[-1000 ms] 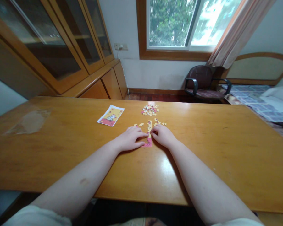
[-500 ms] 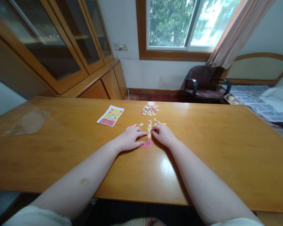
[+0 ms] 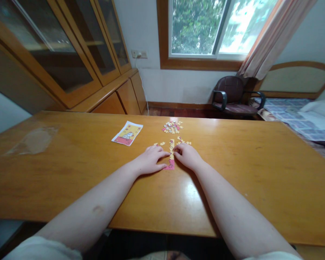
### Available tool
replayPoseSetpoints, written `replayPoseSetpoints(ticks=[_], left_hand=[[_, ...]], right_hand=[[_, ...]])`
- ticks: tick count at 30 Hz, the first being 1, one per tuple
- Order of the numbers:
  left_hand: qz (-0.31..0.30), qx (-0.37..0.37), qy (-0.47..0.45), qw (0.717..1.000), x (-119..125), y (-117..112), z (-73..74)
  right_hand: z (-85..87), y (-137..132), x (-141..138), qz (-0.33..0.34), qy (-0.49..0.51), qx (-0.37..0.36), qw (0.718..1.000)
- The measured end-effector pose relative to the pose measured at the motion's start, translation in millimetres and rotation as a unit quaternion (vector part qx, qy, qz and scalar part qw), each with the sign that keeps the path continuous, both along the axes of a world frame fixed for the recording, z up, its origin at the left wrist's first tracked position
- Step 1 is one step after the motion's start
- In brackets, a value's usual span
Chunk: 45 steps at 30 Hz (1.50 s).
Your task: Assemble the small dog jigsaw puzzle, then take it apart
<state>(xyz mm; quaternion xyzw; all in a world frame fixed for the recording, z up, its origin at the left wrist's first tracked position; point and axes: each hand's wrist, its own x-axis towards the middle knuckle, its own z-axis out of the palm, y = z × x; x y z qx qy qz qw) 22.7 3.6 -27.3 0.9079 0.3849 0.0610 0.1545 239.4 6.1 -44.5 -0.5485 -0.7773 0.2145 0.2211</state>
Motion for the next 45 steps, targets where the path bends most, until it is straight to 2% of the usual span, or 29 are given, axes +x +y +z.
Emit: replayPoseSetpoints(ticks=[8,12,14,17,20,23,27,31,35,39,42,45], left_hand=[[-0.016,-0.004,-0.009,1.000,0.9,-3.4,5.0],[0.004,-0.011,-0.040,0.999,-0.6,1.1,7.2],[0.058,-0.011,-0.072,0.996,-5.3,8.2,6.8],[0.192,-0.001,-0.102,0.976,-16.9,22.4,3.8],[0.259,0.028,-0.107,0.960,-28.4,34.3,-1.4],[0.267,0.040,-0.107,0.957,-33.1,39.0,-6.1],[0.240,0.036,-0.092,0.966,-29.6,37.2,-7.9],[0.225,0.028,-0.085,0.970,-27.1,39.0,-9.7],[0.233,0.002,-0.117,0.965,-30.6,48.0,-15.9],[0.230,-0.004,-0.136,0.964,-33.2,54.6,-21.1],[0.246,-0.024,-0.178,0.953,-33.3,55.6,-21.8],[0.273,-0.060,-0.251,0.927,-33.1,55.8,-21.6]], right_hand=[[-5.7,1.2,1.8,0.013,-0.009,0.014,1.000],[-2.8,0.5,1.2,0.009,-0.008,0.011,1.000],[-1.0,0.2,1.0,0.007,-0.006,0.011,1.000],[0.5,-0.2,1.3,0.009,-0.007,0.030,0.999],[-0.1,-1.1,1.7,0.020,-0.017,0.061,0.998],[-2.5,-2.6,1.8,0.044,-0.035,0.073,0.996],[-5.7,-4.2,1.6,0.078,-0.059,0.063,0.993],[-6.0,-5.0,0.8,0.081,-0.068,0.053,0.993],[-3.8,-6.1,0.4,0.073,-0.067,0.042,0.994],[-4.8,-4.2,2.9,0.081,-0.035,0.055,0.995],[-10.5,1.6,5.8,0.034,0.017,0.091,0.995],[-17.7,10.0,7.6,-0.075,0.049,0.126,0.988]])
